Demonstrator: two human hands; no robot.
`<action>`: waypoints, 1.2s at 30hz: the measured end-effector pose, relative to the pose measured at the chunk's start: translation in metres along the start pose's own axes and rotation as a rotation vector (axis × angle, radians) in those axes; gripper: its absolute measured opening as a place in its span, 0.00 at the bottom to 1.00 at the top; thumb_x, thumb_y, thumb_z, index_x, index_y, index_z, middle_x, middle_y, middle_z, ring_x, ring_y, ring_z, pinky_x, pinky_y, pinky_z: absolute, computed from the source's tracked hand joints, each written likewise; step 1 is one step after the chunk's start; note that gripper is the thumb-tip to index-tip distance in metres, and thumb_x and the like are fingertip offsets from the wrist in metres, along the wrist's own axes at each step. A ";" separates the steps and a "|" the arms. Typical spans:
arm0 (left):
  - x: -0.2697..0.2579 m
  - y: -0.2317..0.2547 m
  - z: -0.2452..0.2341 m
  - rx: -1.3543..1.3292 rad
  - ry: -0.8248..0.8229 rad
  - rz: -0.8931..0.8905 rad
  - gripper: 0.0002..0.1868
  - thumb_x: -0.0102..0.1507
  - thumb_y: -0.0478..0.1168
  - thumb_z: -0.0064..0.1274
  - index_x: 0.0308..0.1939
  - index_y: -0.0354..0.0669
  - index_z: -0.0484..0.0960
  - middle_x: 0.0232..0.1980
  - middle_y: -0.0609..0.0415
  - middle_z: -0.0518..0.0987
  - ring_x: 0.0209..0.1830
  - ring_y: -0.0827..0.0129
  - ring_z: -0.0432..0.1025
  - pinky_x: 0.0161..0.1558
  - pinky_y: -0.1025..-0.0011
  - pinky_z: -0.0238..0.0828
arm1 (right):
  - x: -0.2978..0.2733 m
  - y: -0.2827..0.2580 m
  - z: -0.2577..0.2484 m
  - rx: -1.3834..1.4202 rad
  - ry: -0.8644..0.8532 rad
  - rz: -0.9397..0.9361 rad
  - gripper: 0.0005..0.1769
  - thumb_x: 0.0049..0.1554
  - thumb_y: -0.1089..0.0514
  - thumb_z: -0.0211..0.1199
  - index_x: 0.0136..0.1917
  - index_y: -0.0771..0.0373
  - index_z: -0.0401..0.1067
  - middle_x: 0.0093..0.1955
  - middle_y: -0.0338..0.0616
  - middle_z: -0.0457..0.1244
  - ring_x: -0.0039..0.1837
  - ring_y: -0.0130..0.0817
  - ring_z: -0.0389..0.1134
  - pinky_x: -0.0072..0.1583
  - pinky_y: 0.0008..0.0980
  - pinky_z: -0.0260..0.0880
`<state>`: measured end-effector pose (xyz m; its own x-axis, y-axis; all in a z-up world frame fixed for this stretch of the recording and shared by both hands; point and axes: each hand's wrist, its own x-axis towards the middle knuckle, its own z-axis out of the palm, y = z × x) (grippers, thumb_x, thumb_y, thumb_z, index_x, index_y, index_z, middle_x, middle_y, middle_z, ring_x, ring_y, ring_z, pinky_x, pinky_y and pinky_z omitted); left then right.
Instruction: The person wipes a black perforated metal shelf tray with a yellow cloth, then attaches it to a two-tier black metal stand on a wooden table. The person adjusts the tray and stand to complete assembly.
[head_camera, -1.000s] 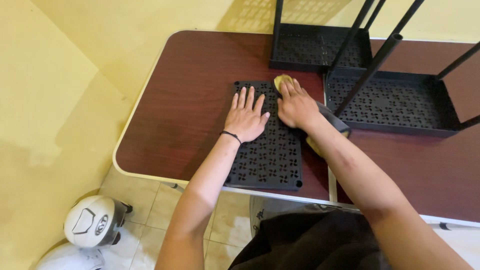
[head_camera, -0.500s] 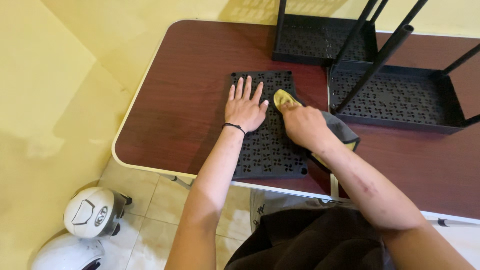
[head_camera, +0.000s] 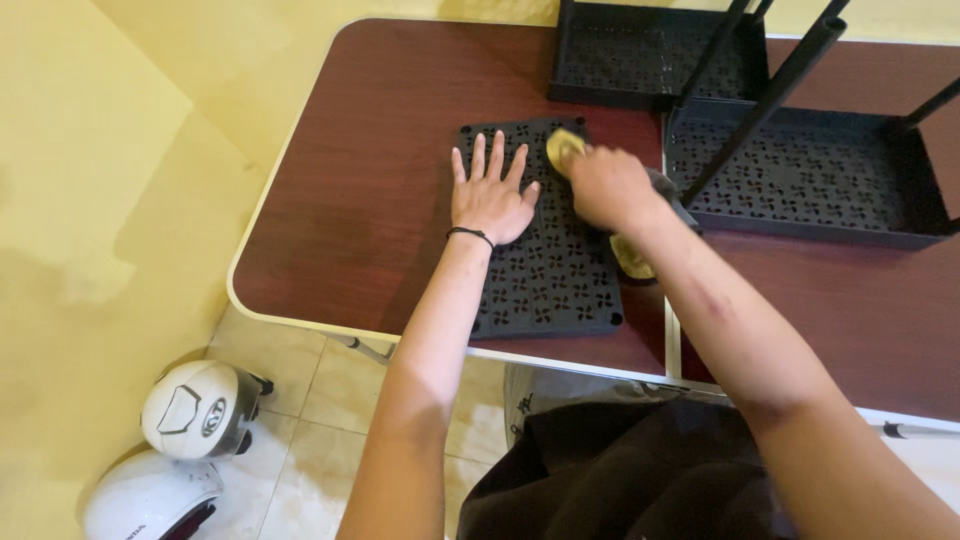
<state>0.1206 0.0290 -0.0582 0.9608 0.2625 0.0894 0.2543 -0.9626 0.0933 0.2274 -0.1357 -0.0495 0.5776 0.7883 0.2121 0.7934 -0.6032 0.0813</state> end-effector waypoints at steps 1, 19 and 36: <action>0.001 0.000 -0.001 -0.006 -0.003 -0.009 0.36 0.69 0.61 0.32 0.80 0.58 0.54 0.84 0.48 0.43 0.84 0.50 0.33 0.77 0.41 0.21 | -0.016 -0.009 -0.006 -0.044 0.049 -0.028 0.11 0.56 0.61 0.56 0.51 0.63 0.75 0.43 0.53 0.71 0.43 0.49 0.74 0.44 0.45 0.75; 0.009 0.001 0.001 0.010 -0.037 -0.017 0.37 0.71 0.61 0.29 0.81 0.53 0.50 0.84 0.44 0.41 0.84 0.46 0.32 0.75 0.38 0.23 | 0.026 0.014 0.008 0.261 0.188 -0.065 0.23 0.49 0.64 0.54 0.60 0.59 0.70 0.52 0.61 0.69 0.47 0.60 0.72 0.48 0.57 0.71; 0.017 0.000 0.002 -0.047 -0.022 -0.052 0.33 0.72 0.58 0.26 0.80 0.58 0.51 0.85 0.49 0.41 0.84 0.51 0.33 0.77 0.42 0.23 | -0.158 -0.055 -0.069 0.227 0.276 -0.298 0.30 0.49 0.68 0.51 0.66 0.74 0.65 0.60 0.67 0.69 0.59 0.57 0.73 0.54 0.46 0.76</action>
<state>0.1373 0.0329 -0.0587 0.9489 0.3096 0.0612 0.2986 -0.9435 0.1436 0.0795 -0.2352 -0.0207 0.2698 0.8428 0.4658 0.9567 -0.2895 -0.0302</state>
